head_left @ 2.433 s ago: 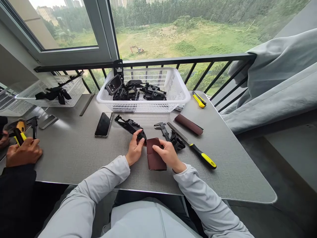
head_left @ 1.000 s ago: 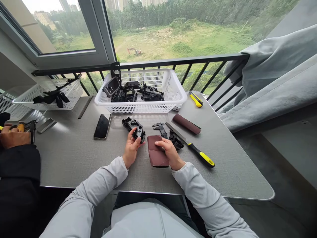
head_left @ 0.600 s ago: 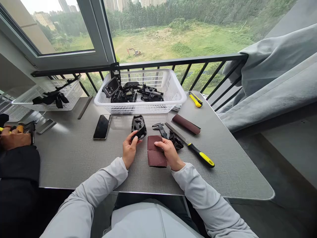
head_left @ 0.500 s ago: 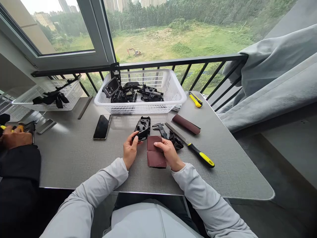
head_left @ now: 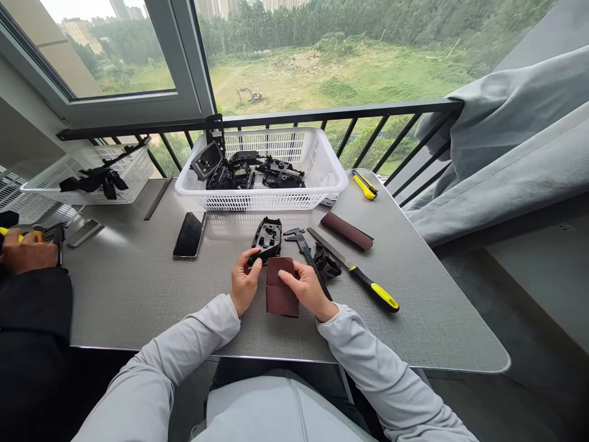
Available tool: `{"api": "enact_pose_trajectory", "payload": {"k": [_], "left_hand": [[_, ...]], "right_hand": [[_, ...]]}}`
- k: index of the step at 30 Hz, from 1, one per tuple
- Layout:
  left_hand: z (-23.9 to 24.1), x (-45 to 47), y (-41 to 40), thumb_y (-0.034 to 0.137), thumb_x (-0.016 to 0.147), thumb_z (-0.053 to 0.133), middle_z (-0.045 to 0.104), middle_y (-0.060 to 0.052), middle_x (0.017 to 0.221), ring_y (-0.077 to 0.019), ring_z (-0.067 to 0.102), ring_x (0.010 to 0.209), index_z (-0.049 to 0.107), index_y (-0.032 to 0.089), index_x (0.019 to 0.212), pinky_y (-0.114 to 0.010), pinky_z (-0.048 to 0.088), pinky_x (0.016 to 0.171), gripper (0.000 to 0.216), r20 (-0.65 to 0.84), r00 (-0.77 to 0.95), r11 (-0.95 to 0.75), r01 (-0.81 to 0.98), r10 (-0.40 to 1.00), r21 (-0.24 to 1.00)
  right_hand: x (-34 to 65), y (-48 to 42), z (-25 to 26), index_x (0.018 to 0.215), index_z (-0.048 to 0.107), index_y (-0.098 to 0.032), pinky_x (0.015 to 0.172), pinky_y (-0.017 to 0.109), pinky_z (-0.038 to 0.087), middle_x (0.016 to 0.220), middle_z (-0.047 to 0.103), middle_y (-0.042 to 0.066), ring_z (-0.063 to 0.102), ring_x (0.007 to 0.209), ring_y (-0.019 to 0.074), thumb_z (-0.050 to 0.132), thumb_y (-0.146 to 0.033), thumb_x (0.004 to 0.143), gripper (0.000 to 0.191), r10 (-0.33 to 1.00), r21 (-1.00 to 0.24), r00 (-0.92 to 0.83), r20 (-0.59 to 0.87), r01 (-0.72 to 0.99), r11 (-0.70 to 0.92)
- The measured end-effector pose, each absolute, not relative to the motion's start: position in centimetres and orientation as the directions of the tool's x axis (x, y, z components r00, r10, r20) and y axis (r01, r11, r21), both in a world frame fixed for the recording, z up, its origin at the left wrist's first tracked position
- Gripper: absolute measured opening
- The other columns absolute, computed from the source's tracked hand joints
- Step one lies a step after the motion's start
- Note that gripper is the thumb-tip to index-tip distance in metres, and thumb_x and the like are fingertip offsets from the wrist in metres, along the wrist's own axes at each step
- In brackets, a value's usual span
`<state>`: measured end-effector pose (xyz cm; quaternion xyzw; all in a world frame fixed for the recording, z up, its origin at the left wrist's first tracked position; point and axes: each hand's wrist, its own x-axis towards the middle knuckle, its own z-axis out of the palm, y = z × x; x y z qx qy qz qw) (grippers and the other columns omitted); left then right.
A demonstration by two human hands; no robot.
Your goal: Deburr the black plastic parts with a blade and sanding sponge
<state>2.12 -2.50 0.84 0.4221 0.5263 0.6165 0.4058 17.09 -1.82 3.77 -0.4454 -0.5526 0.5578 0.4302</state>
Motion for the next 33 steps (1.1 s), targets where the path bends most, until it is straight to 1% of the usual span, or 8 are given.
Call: {"api": "enact_pose_trajectory", "payload": {"k": [9,12,17,22,25,28,31,33], "left_hand": [[0.4,2.1,-2.8,0.047,0.082,0.064,0.067,-0.003,0.084,-0.0133,0.062,0.068,0.068,0.019,0.101,-0.026,0.056,0.062,0.035,0.180,-0.286,-0.177,0.038,0.941,0.984],[0.5,2.2,-2.9,0.047,0.082,0.064,0.067,-0.002,0.081,-0.0127,0.062,0.066,0.069,0.019,0.099,-0.025,0.055,0.062,0.033,0.195,-0.279,-0.185,0.061,0.940,0.981],[0.7,2.3,-2.8,0.049,0.082,0.063,0.066,-0.002,0.079,-0.0128,0.062,0.067,0.069,0.019,0.096,-0.024,0.054,0.062,0.033,0.218,-0.312,-0.207,0.071,0.925,0.976],[0.8,2.4,-2.8,0.049,0.081,0.065,0.067,-0.002,0.082,-0.0123,0.063,0.065,0.066,0.020,0.098,-0.025,0.055,0.062,0.034,0.194,-0.320,-0.195,0.028,0.927,0.980],[0.8,2.5,-2.7,0.048,0.080,0.066,0.066,-0.001,0.083,-0.0125,0.063,0.066,0.063,0.021,0.098,-0.026,0.055,0.063,0.033,0.172,-0.327,-0.180,0.005,0.929,0.984],[0.9,2.5,-2.4,0.044,0.074,0.072,0.063,0.001,0.085,-0.0132,0.065,0.070,0.053,0.023,0.102,-0.029,0.056,0.068,0.039,0.135,-0.387,-0.168,-0.052,0.912,0.984],[1.0,2.3,-2.0,0.042,0.068,0.078,0.060,0.002,0.086,-0.0122,0.064,0.069,0.044,0.025,0.102,-0.028,0.056,0.065,0.051,0.079,-0.463,-0.150,-0.119,0.883,0.981],[1.2,2.2,-1.8,0.043,0.068,0.077,0.059,0.002,0.088,-0.0120,0.064,0.069,0.041,0.026,0.102,-0.027,0.056,0.062,0.053,0.055,-0.492,-0.138,-0.135,0.869,0.981]], "right_hand": [[17.4,-1.8,3.7,0.077,0.069,-0.017,0.063,0.030,0.048,0.074,0.071,0.003,0.060,0.067,0.0187,0.059,-0.035,0.075,0.020,0.972,-0.996,-0.227,0.060,0.058,0.075],[17.4,-1.8,3.7,0.076,0.069,-0.017,0.060,0.029,0.048,0.071,0.070,0.003,0.059,0.064,0.0182,0.059,-0.035,0.074,0.020,0.971,-0.994,-0.230,0.066,0.068,0.084],[17.4,-1.7,3.5,0.075,0.069,-0.017,0.060,0.029,0.048,0.069,0.069,0.003,0.059,0.063,0.0177,0.058,-0.031,0.075,0.018,0.975,-0.994,-0.215,0.060,0.079,0.079],[17.2,-1.9,3.5,0.078,0.072,-0.017,0.059,0.028,0.049,0.072,0.071,0.003,0.060,0.064,0.0183,0.060,-0.035,0.073,0.022,0.970,-0.997,-0.240,0.044,0.055,0.059],[17.1,-1.8,3.5,0.076,0.072,-0.017,0.058,0.028,0.048,0.071,0.071,0.003,0.060,0.063,0.0182,0.062,-0.033,0.071,0.020,0.974,-0.999,-0.224,0.024,0.042,0.035],[17.4,-1.4,3.2,0.076,0.071,-0.016,0.062,0.029,0.049,0.073,0.071,0.004,0.060,0.066,0.0187,0.061,-0.034,0.072,0.021,0.986,-1.000,-0.168,0.004,0.016,0.006],[17.7,-1.1,2.8,0.074,0.069,-0.015,0.059,0.028,0.047,0.071,0.070,0.004,0.059,0.063,0.0177,0.060,-0.037,0.072,0.023,0.992,-1.000,-0.127,-0.019,-0.013,-0.021],[17.7,-0.9,2.6,0.071,0.067,-0.016,0.057,0.028,0.046,0.068,0.069,0.004,0.057,0.061,0.0169,0.060,-0.038,0.073,0.024,0.993,-0.999,-0.115,-0.031,-0.025,-0.035]]}}
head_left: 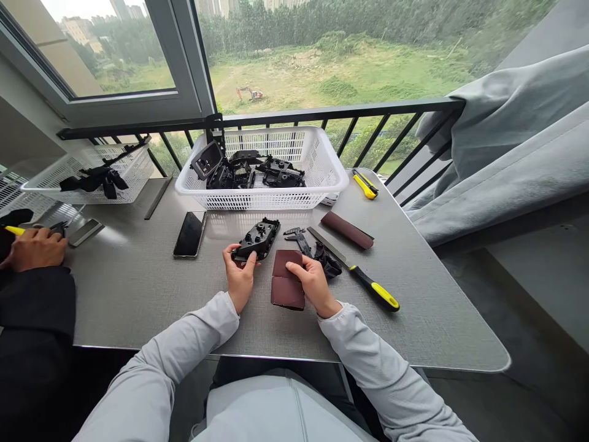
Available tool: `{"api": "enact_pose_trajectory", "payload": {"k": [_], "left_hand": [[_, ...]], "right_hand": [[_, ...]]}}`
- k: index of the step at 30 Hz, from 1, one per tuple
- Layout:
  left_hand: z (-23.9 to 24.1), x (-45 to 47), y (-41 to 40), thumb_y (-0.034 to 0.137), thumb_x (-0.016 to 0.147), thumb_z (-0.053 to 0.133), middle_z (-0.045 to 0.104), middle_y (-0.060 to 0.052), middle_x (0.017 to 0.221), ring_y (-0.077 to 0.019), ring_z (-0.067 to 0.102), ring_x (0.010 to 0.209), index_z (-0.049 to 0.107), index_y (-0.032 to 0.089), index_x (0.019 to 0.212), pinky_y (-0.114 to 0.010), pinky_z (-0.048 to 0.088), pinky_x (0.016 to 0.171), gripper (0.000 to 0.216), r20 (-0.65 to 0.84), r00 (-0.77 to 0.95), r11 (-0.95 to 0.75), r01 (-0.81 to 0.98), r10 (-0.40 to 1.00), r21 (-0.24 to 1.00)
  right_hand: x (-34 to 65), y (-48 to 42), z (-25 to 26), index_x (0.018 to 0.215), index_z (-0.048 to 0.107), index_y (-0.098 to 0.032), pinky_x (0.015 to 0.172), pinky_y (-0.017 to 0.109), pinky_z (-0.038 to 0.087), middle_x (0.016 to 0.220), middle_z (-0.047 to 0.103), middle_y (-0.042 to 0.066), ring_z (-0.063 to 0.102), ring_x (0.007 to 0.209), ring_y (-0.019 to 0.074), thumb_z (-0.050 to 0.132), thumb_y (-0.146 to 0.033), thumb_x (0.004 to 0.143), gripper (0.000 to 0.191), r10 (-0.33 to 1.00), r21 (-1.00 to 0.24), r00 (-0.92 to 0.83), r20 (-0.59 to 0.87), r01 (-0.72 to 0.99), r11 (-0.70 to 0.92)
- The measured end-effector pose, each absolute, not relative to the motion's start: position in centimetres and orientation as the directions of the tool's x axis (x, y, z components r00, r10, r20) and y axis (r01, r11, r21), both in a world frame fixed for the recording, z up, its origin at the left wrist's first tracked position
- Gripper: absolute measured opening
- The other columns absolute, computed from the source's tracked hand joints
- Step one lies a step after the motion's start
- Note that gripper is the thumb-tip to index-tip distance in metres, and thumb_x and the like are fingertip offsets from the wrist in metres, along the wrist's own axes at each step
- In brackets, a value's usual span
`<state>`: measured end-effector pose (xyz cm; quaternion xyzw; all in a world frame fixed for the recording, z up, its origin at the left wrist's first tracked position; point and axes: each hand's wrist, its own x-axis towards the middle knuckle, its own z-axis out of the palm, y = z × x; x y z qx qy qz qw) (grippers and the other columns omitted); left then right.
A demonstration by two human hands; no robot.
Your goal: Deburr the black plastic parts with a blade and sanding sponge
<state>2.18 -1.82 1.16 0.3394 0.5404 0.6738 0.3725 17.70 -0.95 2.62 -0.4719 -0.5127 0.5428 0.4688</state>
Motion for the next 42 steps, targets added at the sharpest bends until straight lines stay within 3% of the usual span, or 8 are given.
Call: {"api": "enact_pose_trajectory", "payload": {"k": [7,27,33,42], "left_hand": [[1.2,2.2,-1.8,0.050,0.075,0.069,0.059,-0.001,0.095,-0.0120,0.063,0.065,0.036,0.028,0.113,-0.028,0.057,0.058,0.055,0.040,-0.469,-0.118,-0.139,0.882,0.983],[0.7,2.5,-2.3,0.038,0.077,0.070,0.061,-0.002,0.097,-0.0144,0.068,0.076,0.032,0.027,0.113,-0.033,0.058,0.072,0.053,0.169,-0.374,-0.210,-0.071,0.912,0.975],[0.3,2.4,-3.1,0.040,0.088,0.057,0.060,-0.003,0.096,-0.0142,0.064,0.079,0.038,0.026,0.116,-0.031,0.053,0.075,0.036,0.261,-0.327,-0.246,0.088,0.908,0.965],[0.0,2.4,-3.4,0.040,0.090,0.054,0.059,-0.002,0.092,-0.0134,0.061,0.070,0.042,0.025,0.117,-0.029,0.050,0.066,0.033,0.322,-0.255,-0.258,0.257,0.912,0.931]], "right_hand": [[17.3,-1.2,2.9,0.072,0.068,-0.017,0.061,0.030,0.048,0.070,0.070,0.003,0.059,0.064,0.0181,0.062,-0.037,0.071,0.021,0.989,-1.000,-0.145,-0.028,-0.004,-0.029],[17.0,-1.4,2.8,0.080,0.070,-0.018,0.060,0.029,0.050,0.075,0.072,0.003,0.062,0.068,0.0192,0.057,-0.035,0.075,0.023,0.977,-0.997,-0.212,0.040,0.055,0.053],[16.9,-2.1,3.3,0.077,0.069,-0.018,0.059,0.029,0.047,0.071,0.070,0.004,0.059,0.063,0.0186,0.056,-0.034,0.077,0.021,0.965,-0.981,-0.240,0.108,0.131,0.142],[16.7,-2.1,3.3,0.071,0.068,-0.020,0.056,0.028,0.043,0.062,0.066,0.002,0.053,0.056,0.0168,0.055,-0.027,0.076,0.016,0.966,-0.948,-0.196,0.169,0.236,0.213]]}}
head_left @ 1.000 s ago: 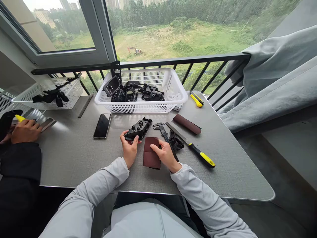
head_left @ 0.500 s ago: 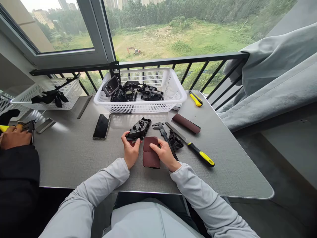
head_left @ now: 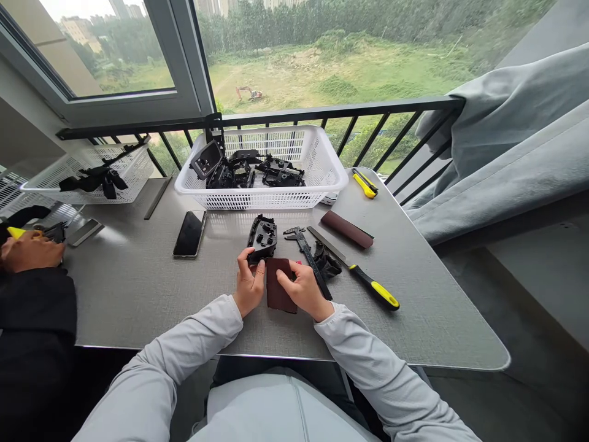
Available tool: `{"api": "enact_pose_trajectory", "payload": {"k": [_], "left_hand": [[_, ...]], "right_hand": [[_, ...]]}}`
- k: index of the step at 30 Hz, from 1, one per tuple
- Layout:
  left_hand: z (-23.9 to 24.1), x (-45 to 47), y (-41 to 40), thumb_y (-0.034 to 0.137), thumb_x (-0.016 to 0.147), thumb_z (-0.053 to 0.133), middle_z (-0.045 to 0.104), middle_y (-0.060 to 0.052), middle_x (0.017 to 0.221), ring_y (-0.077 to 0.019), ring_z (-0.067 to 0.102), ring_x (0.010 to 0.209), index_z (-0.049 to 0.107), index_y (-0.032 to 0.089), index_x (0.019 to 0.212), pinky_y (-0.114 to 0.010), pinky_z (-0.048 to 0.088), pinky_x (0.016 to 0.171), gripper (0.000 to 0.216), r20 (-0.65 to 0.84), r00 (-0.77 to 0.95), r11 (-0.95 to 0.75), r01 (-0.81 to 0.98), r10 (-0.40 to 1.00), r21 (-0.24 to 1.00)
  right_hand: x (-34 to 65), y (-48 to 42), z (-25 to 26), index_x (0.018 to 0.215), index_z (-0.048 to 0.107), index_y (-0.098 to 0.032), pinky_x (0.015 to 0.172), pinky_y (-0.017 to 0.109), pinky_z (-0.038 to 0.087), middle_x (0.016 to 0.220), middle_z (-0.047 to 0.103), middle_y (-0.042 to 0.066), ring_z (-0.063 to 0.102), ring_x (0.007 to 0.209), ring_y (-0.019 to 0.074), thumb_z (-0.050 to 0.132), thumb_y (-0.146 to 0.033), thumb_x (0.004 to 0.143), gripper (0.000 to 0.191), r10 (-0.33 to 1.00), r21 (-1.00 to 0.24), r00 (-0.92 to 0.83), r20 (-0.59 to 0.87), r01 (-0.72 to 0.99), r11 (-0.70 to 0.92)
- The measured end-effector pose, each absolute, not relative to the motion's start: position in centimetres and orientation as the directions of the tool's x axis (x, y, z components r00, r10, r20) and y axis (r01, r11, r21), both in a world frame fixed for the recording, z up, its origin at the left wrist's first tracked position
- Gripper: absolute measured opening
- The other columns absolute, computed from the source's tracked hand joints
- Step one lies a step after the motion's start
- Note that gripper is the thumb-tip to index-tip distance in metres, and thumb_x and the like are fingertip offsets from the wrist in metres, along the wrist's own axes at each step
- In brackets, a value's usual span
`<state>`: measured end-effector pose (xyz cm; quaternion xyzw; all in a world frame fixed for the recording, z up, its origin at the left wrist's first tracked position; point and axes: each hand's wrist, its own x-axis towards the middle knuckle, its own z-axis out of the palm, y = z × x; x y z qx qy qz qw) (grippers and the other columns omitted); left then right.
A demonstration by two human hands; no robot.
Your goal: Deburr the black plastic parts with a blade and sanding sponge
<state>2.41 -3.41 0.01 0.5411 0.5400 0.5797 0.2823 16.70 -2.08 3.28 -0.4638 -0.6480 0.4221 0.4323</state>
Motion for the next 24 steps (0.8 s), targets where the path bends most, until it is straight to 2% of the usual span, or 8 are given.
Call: {"api": "enact_pose_trajectory", "payload": {"k": [4,9,14,17,20,24], "left_hand": [[0.0,2.4,-3.3,0.038,0.090,0.054,0.061,-0.004,0.096,-0.0147,0.064,0.075,0.041,0.025,0.117,-0.030,0.052,0.069,0.033,0.335,-0.257,-0.273,0.250,0.906,0.929],[-0.2,2.4,-3.5,0.037,0.089,0.055,0.061,-0.003,0.092,-0.0139,0.064,0.070,0.042,0.025,0.118,-0.030,0.053,0.066,0.034,0.312,-0.247,-0.253,0.245,0.917,0.936],[0.2,2.6,-2.9,0.039,0.086,0.059,0.061,-0.005,0.103,-0.0158,0.067,0.083,0.039,0.026,0.115,-0.034,0.055,0.077,0.037,0.243,-0.306,-0.239,0.049,0.921,0.970],[0.4,2.5,-2.3,0.039,0.079,0.069,0.060,-0.003,0.098,-0.0143,0.066,0.081,0.036,0.026,0.111,-0.032,0.055,0.077,0.047,0.163,-0.381,-0.203,-0.067,0.910,0.977],[0.4,2.3,-1.8,0.040,0.072,0.075,0.059,0.000,0.093,-0.0135,0.065,0.078,0.036,0.026,0.107,-0.031,0.055,0.076,0.055,0.123,-0.435,-0.182,-0.096,0.892,0.979],[0.3,2.2,-1.5,0.043,0.070,0.076,0.058,0.000,0.092,-0.0135,0.065,0.077,0.037,0.025,0.105,-0.030,0.054,0.074,0.055,0.103,-0.474,-0.169,-0.098,0.874,0.981]], "right_hand": [[16.9,-2.1,3.4,0.072,0.068,-0.020,0.060,0.030,0.045,0.065,0.068,0.003,0.056,0.059,0.0183,0.054,-0.030,0.077,0.018,0.969,-0.947,-0.173,0.177,0.239,0.216],[16.8,-2.2,3.5,0.072,0.070,-0.020,0.058,0.029,0.044,0.064,0.069,0.002,0.056,0.057,0.0177,0.060,-0.029,0.073,0.014,0.972,-0.960,-0.183,0.147,0.210,0.185],[17.2,-1.7,3.5,0.078,0.070,-0.019,0.064,0.030,0.048,0.073,0.071,0.003,0.060,0.067,0.0200,0.058,-0.033,0.075,0.019,0.990,-0.987,-0.113,0.083,0.129,0.098],[17.5,-1.2,3.3,0.077,0.070,-0.017,0.065,0.031,0.049,0.074,0.072,0.004,0.062,0.069,0.0204,0.058,-0.036,0.074,0.022,0.994,-0.998,-0.108,0.021,0.057,0.027],[17.3,-1.0,3.0,0.077,0.071,-0.016,0.062,0.030,0.050,0.075,0.073,0.004,0.062,0.067,0.0195,0.061,-0.037,0.072,0.024,0.990,-0.999,-0.140,-0.036,-0.009,-0.038],[17.0,-1.0,2.8,0.079,0.073,-0.016,0.058,0.029,0.049,0.076,0.074,0.004,0.062,0.065,0.0186,0.064,-0.036,0.070,0.023,0.981,-0.994,-0.175,-0.079,-0.058,-0.090]]}}
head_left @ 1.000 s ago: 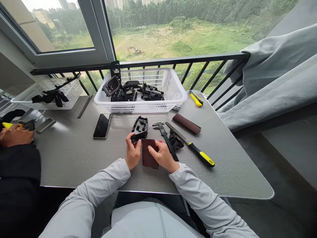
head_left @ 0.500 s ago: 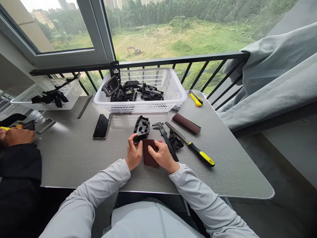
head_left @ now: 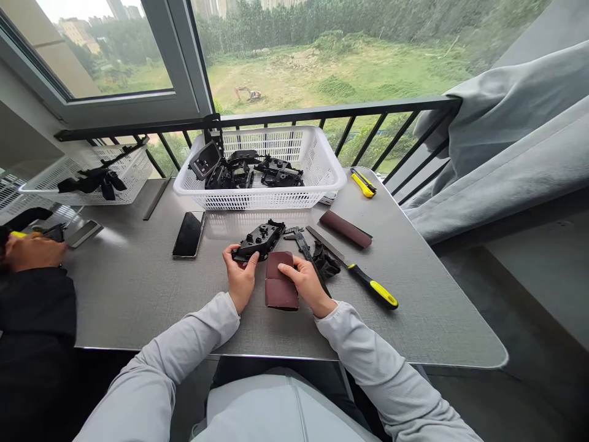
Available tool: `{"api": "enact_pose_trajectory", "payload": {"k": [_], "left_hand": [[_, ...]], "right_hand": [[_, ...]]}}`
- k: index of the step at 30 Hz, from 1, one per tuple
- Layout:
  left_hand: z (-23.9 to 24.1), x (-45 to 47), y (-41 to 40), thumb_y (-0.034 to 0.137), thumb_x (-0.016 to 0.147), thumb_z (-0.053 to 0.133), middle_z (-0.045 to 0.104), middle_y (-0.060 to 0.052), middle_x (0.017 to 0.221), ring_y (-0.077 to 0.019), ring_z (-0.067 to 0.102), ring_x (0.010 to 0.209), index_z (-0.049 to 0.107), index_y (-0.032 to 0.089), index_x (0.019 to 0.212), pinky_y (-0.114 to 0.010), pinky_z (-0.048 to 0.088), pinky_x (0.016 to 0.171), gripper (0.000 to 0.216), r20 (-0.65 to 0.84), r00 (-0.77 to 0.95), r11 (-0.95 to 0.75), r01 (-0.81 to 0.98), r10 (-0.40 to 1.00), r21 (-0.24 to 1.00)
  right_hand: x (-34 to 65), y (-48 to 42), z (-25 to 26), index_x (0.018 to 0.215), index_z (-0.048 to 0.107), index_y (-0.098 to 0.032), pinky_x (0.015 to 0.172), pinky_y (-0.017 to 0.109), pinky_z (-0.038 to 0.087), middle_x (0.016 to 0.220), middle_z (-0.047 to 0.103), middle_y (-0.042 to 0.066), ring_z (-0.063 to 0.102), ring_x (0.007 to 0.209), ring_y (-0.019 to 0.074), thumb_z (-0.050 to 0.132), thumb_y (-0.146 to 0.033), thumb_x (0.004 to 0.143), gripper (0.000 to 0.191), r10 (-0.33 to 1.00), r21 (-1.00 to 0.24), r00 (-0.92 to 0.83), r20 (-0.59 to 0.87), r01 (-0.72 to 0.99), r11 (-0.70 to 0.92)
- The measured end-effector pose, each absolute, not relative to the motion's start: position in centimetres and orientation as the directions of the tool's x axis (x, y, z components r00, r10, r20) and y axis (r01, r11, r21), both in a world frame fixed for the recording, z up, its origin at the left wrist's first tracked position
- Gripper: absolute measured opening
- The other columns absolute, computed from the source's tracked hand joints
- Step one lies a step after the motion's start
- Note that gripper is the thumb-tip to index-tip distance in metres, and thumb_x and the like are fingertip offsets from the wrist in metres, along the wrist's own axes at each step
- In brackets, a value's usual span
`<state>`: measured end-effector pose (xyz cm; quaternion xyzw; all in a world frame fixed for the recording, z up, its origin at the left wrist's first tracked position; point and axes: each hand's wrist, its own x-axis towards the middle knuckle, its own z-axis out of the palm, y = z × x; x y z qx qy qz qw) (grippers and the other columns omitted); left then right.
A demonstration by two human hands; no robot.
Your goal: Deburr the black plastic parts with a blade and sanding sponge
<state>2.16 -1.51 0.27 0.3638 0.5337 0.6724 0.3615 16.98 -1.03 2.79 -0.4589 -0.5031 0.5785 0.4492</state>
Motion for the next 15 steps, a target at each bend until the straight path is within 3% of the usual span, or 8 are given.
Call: {"api": "enact_pose_trajectory", "payload": {"k": [15], "left_hand": [[0.39,2.47,-1.93,0.044,0.076,0.072,0.061,0.000,0.091,-0.0137,0.065,0.078,0.041,0.026,0.111,-0.029,0.053,0.074,0.051,0.160,-0.445,-0.203,-0.050,0.881,0.978]], "right_hand": [[16.79,-1.18,3.21,0.070,0.069,-0.018,0.061,0.029,0.048,0.068,0.069,0.001,0.058,0.064,0.0174,0.062,-0.030,0.067,0.015,0.972,-0.994,-0.224,-0.079,-0.057,-0.094]]}}
